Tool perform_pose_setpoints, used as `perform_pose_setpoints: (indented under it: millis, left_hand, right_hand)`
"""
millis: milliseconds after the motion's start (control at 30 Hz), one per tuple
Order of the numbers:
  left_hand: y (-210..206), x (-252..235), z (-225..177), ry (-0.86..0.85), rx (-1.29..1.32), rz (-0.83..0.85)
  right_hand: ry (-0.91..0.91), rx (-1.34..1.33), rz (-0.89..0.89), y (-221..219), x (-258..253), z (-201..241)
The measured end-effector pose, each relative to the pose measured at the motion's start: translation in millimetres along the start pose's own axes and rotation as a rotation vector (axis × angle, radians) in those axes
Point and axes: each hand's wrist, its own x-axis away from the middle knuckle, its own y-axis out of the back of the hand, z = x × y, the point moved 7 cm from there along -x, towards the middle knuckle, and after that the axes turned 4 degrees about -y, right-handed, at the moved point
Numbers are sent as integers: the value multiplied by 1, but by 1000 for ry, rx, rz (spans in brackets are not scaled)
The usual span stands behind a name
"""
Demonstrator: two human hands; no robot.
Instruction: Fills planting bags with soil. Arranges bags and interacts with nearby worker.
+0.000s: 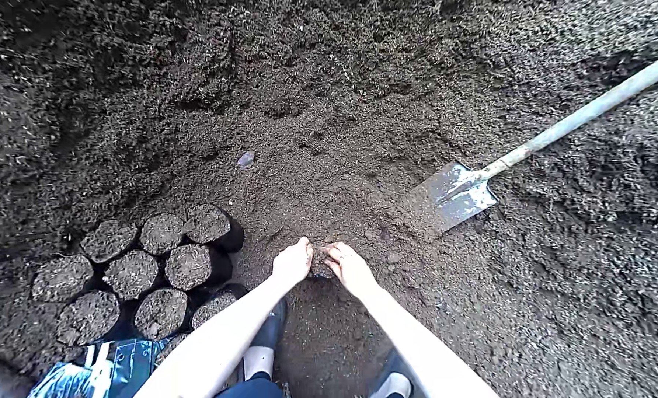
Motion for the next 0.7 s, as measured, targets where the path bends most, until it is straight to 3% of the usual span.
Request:
perform_pose_setpoints:
  millis: [133,267,400,500,600,700]
  left_hand:
    - [3,1,6,-23,13,30]
    - [-4,-3,-2,-161,-1,79]
    - [-4,-2,-7,-171,-20,41]
    - [-1,-9,6,-223,127,0]
    - [-6,-19,28,-73,323,121]
    - [-22,-15,26,44,319,319]
  right_hand:
    - [100,83,-114,6,32,-14]
    - [-77,243,189,-22,39,-7]
    - [-164,345,372,-26,30,7]
    - [-129,83,386,6,18,-7]
    - [-145,-367,197,25,-1,-50]
    - [-398,-519,414,-10,-5,-76]
